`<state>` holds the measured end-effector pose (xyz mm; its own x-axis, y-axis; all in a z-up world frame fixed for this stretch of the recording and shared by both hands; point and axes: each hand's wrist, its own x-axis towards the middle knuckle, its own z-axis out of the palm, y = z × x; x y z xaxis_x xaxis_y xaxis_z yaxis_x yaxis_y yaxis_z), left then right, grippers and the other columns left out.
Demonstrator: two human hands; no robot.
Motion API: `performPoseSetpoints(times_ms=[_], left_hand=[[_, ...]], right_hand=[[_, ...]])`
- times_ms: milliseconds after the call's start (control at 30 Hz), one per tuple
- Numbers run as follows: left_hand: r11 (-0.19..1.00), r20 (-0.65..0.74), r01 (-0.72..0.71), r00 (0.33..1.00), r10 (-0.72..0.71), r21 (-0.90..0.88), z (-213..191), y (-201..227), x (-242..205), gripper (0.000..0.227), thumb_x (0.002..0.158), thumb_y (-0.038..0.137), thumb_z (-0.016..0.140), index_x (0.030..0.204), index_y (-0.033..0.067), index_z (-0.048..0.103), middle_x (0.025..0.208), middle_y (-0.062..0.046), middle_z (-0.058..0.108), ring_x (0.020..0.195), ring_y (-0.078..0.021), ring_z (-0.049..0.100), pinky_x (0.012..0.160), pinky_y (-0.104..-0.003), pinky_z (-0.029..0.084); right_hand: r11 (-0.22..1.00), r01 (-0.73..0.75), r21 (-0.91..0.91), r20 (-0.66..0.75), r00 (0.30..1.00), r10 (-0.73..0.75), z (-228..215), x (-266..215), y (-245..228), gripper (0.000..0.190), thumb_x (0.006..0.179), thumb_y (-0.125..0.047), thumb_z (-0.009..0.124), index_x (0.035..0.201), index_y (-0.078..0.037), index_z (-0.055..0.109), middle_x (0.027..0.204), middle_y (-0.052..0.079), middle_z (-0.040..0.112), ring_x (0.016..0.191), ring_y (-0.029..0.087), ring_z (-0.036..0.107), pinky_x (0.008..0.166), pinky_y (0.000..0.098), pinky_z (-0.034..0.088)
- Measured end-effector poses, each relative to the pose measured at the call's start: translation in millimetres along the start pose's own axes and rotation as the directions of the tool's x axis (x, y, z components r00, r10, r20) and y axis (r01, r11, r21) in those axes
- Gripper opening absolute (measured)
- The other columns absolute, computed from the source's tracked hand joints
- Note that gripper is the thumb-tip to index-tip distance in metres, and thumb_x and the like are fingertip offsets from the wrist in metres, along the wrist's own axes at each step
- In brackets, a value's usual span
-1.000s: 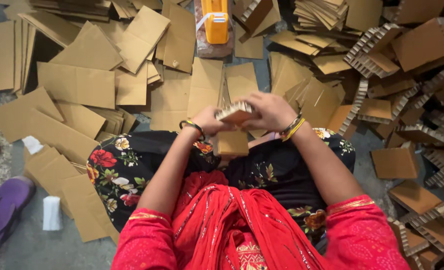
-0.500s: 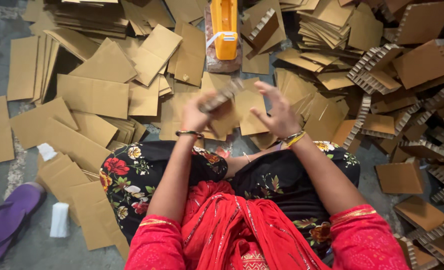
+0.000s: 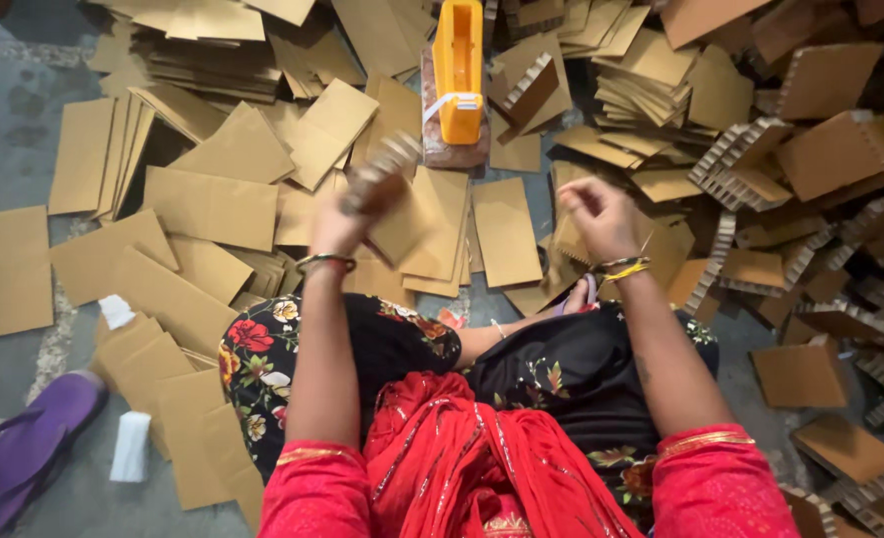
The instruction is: The person sits on the floor surrounded by cardboard pieces and assembles small boxes. They fold the cardboard into shape and use a tape dispenser to seal the edges, repeating the process for multiple units.
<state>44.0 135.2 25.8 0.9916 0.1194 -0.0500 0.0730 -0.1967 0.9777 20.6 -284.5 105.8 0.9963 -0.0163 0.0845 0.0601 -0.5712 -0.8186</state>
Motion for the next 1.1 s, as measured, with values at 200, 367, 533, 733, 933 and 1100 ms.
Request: performPoseSetpoints(times_ms=[200, 367, 533, 733, 933, 1100], left_hand=[[0.873, 0.238, 0.370, 0.860, -0.452, 0.318, 18.6, -61.5, 22.1, 0.049, 0.068, 0.020, 0.092, 0.114, 0.0132, 0.074, 0.087, -0.006, 0.074, 0.068, -0.0190, 0.063, 0.060, -0.039, 0.053], [0.703, -0.294, 0.320, 0.942, -0.163, 0.635, 1.4, -67.6, 19.4, 0.037, 0.084, 0.023, 0.077, 0.120, 0.0301, 0.076, 0.109, -0.014, 0.074, 0.101, -0.0358, 0.070, 0.082, -0.049, 0.056], [0.622, -0.352, 0.512, 0.859, -0.372, 0.592, -2.4, -13.6, -6.3, 0.045, 0.087, 0.018, 0.071, 0.129, 0.0334, 0.068, 0.127, -0.012, 0.068, 0.120, -0.0338, 0.066, 0.097, -0.050, 0.055], [0.631, -0.470, 0.145, 0.794, 0.386, 0.762, -1.2, 72.4, -42.3, 0.079, 0.070, -0.004, 0.071, 0.143, 0.0162, 0.049, 0.138, -0.017, 0.047, 0.117, -0.0394, 0.058, 0.094, -0.049, 0.052], [0.852, -0.436, -0.455, 0.731, 0.524, 0.261, 13.8, 144.9, -65.2, 0.039, 0.083, -0.007, 0.064, 0.120, 0.0062, 0.063, 0.114, -0.011, 0.064, 0.107, -0.0269, 0.067, 0.094, -0.039, 0.056], [0.656, -0.416, -0.675, 0.732, 0.539, -0.338, 32.7, 204.6, -151.2, 0.019, 0.095, 0.001, 0.067, 0.113, 0.0049, 0.061, 0.104, -0.009, 0.061, 0.095, -0.0188, 0.063, 0.086, -0.031, 0.054]], right_hand=[[0.825, 0.029, -0.565, 0.297, 0.940, 0.171, 64.7, 48.2, 87.0, 0.074, 0.082, -0.038, 0.085, 0.137, -0.004, 0.051, 0.107, 0.020, 0.071, 0.098, 0.035, 0.070, 0.084, 0.0436, 0.055], [0.787, -0.172, -0.592, 0.255, 0.887, 0.385, 80.1, 62.1, 102.1, 0.068, 0.071, -0.036, 0.089, 0.124, -0.004, 0.062, 0.108, 0.018, 0.073, 0.099, 0.031, 0.068, 0.085, 0.0420, 0.054], [0.958, -0.083, -0.276, 0.206, 0.968, 0.143, 32.2, 56.1, 92.6, 0.038, 0.084, -0.028, 0.079, 0.117, -0.008, 0.072, 0.108, 0.013, 0.075, 0.093, 0.019, 0.070, 0.086, 0.0334, 0.054], [0.732, 0.234, 0.640, 0.015, 0.948, -0.316, 57.8, 39.7, 46.9, 0.018, 0.078, 0.009, 0.076, 0.089, -0.006, 0.074, 0.144, 0.001, 0.050, 0.115, 0.016, 0.062, 0.098, 0.0308, 0.055], [0.929, -0.098, 0.357, 0.118, 0.991, 0.059, 150.8, 23.0, 55.1, 0.018, 0.082, 0.002, 0.071, 0.096, -0.005, 0.080, 0.092, 0.007, 0.079, 0.082, 0.011, 0.071, 0.076, 0.0263, 0.058], [0.991, -0.047, 0.126, 0.440, 0.898, -0.014, 173.0, 13.5, 78.2, 0.042, 0.080, 0.000, 0.056, 0.116, -0.011, 0.074, 0.104, 0.009, 0.078, 0.095, 0.017, 0.071, 0.085, 0.0268, 0.055]])
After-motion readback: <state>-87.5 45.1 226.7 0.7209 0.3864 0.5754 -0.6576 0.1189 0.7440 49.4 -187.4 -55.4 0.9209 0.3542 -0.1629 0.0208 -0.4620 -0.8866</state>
